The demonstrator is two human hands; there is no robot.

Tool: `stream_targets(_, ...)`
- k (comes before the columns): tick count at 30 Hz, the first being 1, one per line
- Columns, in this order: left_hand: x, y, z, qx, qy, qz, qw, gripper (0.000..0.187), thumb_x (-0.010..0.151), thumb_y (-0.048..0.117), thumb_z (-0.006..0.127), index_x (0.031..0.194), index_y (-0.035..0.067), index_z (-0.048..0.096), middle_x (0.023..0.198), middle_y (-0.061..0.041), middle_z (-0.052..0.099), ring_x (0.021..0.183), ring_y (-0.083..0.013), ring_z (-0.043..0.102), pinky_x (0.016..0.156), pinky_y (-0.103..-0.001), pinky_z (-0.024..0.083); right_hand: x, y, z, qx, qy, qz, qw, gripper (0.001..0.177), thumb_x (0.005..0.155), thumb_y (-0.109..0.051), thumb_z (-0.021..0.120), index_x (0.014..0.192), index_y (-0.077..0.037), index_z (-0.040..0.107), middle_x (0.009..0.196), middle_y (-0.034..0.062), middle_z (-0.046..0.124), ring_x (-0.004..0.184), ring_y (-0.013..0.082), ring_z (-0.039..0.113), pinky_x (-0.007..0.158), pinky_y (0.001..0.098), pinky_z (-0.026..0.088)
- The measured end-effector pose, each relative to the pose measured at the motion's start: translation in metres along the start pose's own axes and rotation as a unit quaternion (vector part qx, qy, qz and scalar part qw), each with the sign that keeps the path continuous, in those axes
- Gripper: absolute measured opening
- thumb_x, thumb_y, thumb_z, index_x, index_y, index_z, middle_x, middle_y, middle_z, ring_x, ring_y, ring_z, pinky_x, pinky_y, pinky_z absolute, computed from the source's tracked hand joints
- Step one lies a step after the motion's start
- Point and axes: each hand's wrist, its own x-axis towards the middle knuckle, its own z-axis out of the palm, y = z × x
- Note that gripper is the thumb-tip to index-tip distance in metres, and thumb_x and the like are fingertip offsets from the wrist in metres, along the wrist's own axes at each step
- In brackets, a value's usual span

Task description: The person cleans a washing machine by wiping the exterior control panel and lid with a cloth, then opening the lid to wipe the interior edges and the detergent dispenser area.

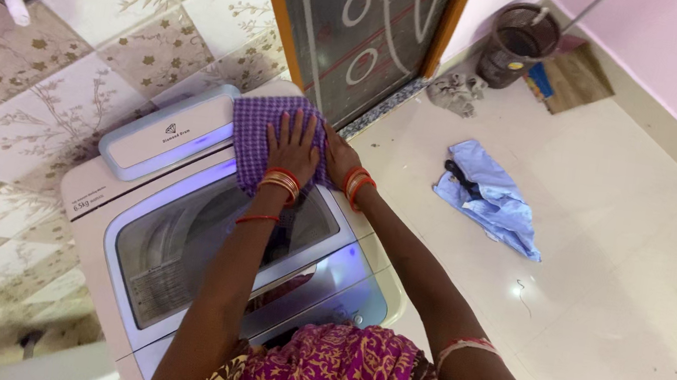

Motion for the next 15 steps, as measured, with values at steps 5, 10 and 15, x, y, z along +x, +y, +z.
stream_targets(5, -0.05, 0.047, 0.018, -0.004, -0.003, 0.06, 0.998, 0.072, 0.099, 0.042, 0.042, 0.165, 0.023, 0.02, 0.173, -0.01, 0.004, 0.158, -0.039, 0.001, 0.122, -0.066, 0.0, -0.089, -0.015, -0.042, 0.082, 0.018, 0.069, 0.994, 0.045, 0.102, -0.017, 0.044, 0.146, -0.007, 0.048, 0.125, 0.0289, 0.066, 0.113, 0.0466, 0.064, 0.098, 0.0503, 0.051)
stream_targets(10, -0.114, 0.091, 0.019, 0.01, -0.031, 0.13, 0.991, 0.072, 0.101, 0.042, 0.041, 0.166, 0.023, 0.018, 0.173, -0.01, 0.004, 0.158, -0.0383, 0.001, 0.121, -0.069, 0.002, -0.176, -0.028, -0.069, 0.047, 0.022, 0.1, 0.994, 0.043, 0.103, -0.02, 0.045, 0.144, -0.009, 0.049, 0.121, 0.0283, 0.068, 0.11, 0.0469, 0.065, 0.096, 0.0503, 0.052)
stream_targets(15, -0.177, 0.114, 0.004, 0.003, -0.097, 0.191, 0.977, 0.072, 0.1, 0.043, 0.042, 0.164, 0.025, 0.016, 0.173, -0.01, 0.003, 0.158, -0.0388, 0.0, 0.121, -0.067, 0.003, -0.245, -0.076, -0.085, -0.082, 0.037, 0.152, 0.984, 0.05, 0.103, -0.021, 0.044, 0.151, -0.008, 0.041, 0.132, 0.0256, 0.063, 0.112, 0.0458, 0.065, 0.097, 0.0514, 0.052)
